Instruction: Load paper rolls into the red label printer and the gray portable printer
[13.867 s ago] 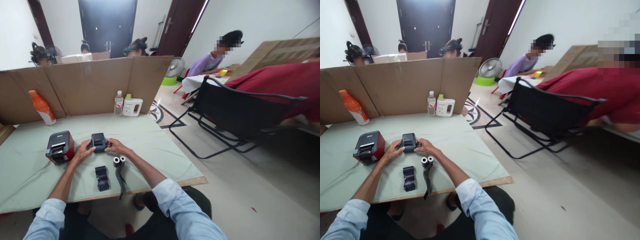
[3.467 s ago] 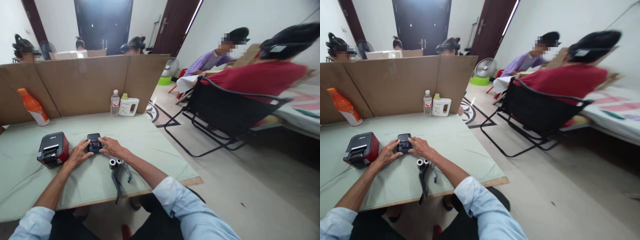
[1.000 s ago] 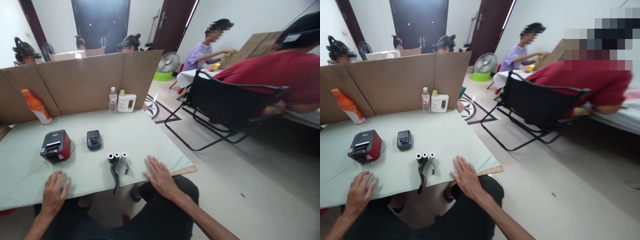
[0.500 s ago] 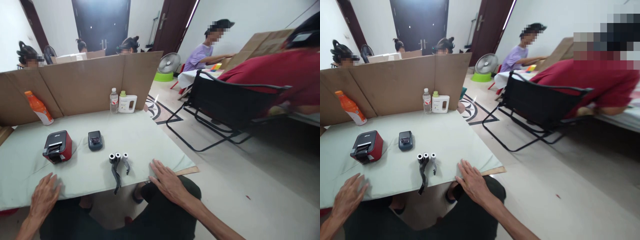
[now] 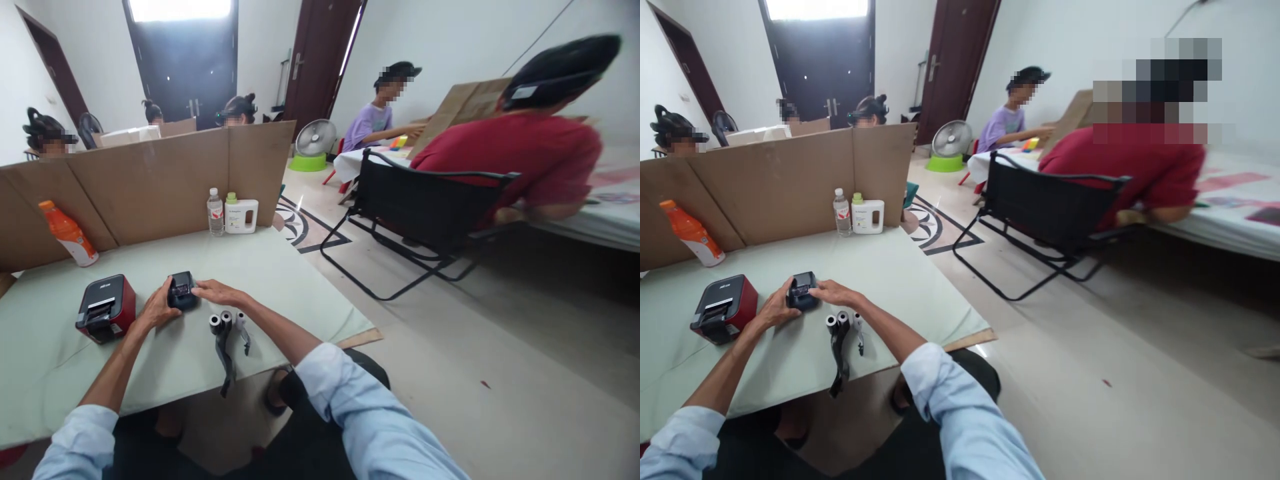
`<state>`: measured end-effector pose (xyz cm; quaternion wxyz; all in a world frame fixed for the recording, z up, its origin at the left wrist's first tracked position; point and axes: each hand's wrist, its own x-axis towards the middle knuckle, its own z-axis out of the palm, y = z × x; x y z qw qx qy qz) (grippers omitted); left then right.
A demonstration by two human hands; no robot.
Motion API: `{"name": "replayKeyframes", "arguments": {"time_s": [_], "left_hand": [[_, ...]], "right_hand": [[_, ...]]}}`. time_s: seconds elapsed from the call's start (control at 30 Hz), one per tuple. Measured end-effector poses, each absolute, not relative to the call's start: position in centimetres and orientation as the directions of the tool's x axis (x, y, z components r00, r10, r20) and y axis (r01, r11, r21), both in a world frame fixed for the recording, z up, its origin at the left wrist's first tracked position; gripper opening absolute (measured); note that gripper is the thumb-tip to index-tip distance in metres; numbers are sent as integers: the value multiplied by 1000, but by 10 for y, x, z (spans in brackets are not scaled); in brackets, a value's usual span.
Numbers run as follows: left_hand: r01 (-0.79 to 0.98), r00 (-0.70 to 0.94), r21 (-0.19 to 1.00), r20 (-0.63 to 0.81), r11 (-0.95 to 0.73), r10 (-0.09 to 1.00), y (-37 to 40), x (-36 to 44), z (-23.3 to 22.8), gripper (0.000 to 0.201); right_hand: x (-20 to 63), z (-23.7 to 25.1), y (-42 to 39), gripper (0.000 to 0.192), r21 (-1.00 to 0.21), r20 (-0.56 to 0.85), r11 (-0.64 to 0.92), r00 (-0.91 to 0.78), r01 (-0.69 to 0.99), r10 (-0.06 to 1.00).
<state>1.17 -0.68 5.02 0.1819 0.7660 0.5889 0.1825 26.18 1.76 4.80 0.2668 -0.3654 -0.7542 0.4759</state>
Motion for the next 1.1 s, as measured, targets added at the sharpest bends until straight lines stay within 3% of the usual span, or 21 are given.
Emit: {"name": "replayKeyframes", "arguments": {"time_s": [0.13,0.3,0.43,0.7,0.9,1.0,1.1], "left_hand": [[833,229,487,128,-262,965,-7,16,38,108],[821,263,475,174,-315,949,2,37,38,106],[812,305,469,166,-347,938,21,81,42,105],[833,343,433,87,-345,935,39,157,36,108],[843,340,438,14,-311,940,32,167,34,106],[827,349,466,15,-315,937,26,161,35,104],[779,384,507,80,-369,920,15,147,43,92]], "right_hand": [[248,32,21,44,-933,82,271,-591,238,803],[269,32,13,36,-934,162,301,-525,190,835],[306,41,13,40,-931,216,319,-437,176,873],[363,35,13,52,-956,149,209,-271,208,951],[372,14,11,54,-947,169,231,-262,225,950],[367,13,10,55,-933,169,199,-121,300,978],[350,47,-5,57,-919,243,213,52,332,969]]}}
